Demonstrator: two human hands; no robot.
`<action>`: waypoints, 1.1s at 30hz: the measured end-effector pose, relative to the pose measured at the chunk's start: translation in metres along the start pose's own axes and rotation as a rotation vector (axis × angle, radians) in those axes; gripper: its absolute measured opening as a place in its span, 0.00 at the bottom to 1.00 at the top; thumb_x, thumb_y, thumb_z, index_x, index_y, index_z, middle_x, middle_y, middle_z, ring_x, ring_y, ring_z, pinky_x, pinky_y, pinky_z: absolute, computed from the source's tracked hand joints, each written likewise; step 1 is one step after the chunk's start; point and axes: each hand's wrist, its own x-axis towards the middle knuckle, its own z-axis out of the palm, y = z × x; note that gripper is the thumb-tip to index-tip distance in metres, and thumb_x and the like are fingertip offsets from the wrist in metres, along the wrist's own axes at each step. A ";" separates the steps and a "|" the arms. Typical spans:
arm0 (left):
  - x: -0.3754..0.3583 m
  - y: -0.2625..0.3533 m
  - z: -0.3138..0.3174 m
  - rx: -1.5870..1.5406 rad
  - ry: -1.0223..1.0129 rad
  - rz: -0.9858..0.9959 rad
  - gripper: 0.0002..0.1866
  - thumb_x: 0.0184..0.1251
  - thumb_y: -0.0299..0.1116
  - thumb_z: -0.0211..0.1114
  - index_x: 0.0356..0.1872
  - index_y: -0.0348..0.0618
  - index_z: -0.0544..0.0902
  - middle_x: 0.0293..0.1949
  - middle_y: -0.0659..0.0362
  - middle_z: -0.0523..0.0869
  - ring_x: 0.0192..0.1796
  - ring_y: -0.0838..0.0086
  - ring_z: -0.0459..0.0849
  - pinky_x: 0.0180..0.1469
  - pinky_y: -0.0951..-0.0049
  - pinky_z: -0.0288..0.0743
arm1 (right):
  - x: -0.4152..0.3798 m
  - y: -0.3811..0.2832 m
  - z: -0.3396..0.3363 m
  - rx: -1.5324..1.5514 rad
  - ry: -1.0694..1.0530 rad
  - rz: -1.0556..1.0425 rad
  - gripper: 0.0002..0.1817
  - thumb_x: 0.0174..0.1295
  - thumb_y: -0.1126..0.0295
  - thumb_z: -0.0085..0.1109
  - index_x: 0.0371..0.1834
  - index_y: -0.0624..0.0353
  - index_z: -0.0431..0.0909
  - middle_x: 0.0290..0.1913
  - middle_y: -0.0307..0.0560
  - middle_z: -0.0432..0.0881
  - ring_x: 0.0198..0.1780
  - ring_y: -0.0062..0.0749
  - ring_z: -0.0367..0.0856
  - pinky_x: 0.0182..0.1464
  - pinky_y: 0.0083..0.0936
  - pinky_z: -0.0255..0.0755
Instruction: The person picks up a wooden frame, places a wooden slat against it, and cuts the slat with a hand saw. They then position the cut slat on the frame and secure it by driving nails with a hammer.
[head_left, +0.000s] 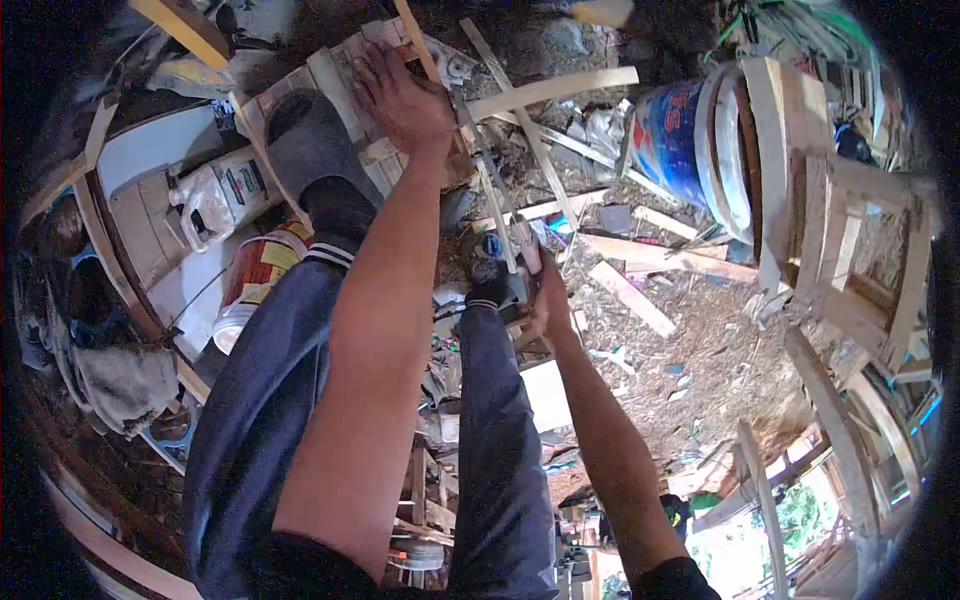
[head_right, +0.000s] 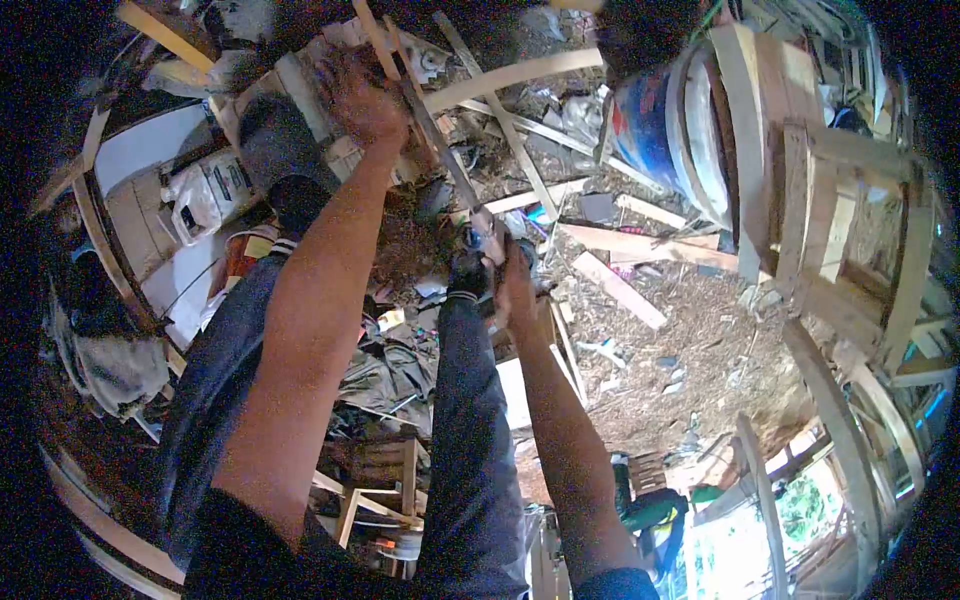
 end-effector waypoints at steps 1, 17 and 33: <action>0.000 0.003 -0.001 -0.019 0.054 0.022 0.38 0.55 0.34 0.62 0.69 0.39 0.62 0.72 0.48 0.60 0.75 0.53 0.51 0.76 0.54 0.40 | 0.000 -0.005 -0.005 -0.123 -0.006 -0.101 0.23 0.71 0.58 0.47 0.62 0.63 0.65 0.46 0.53 0.77 0.46 0.37 0.76 0.46 0.34 0.72; 0.002 0.001 -0.002 -0.144 0.064 0.002 0.31 0.59 0.31 0.52 0.66 0.35 0.65 0.69 0.44 0.62 0.74 0.48 0.54 0.75 0.52 0.44 | -0.009 -0.145 -0.040 0.011 0.218 -0.206 0.19 0.63 0.56 0.63 0.32 0.65 0.80 0.18 0.35 0.75 0.21 0.17 0.71 0.24 0.20 0.64; 0.002 -0.037 -0.030 0.039 -0.009 0.444 0.26 0.67 0.38 0.56 0.64 0.46 0.63 0.65 0.42 0.61 0.67 0.47 0.63 0.69 0.43 0.49 | 0.048 -0.104 0.061 0.019 0.256 -0.213 0.22 0.65 0.53 0.59 0.31 0.65 0.80 0.17 0.40 0.76 0.20 0.18 0.71 0.23 0.22 0.66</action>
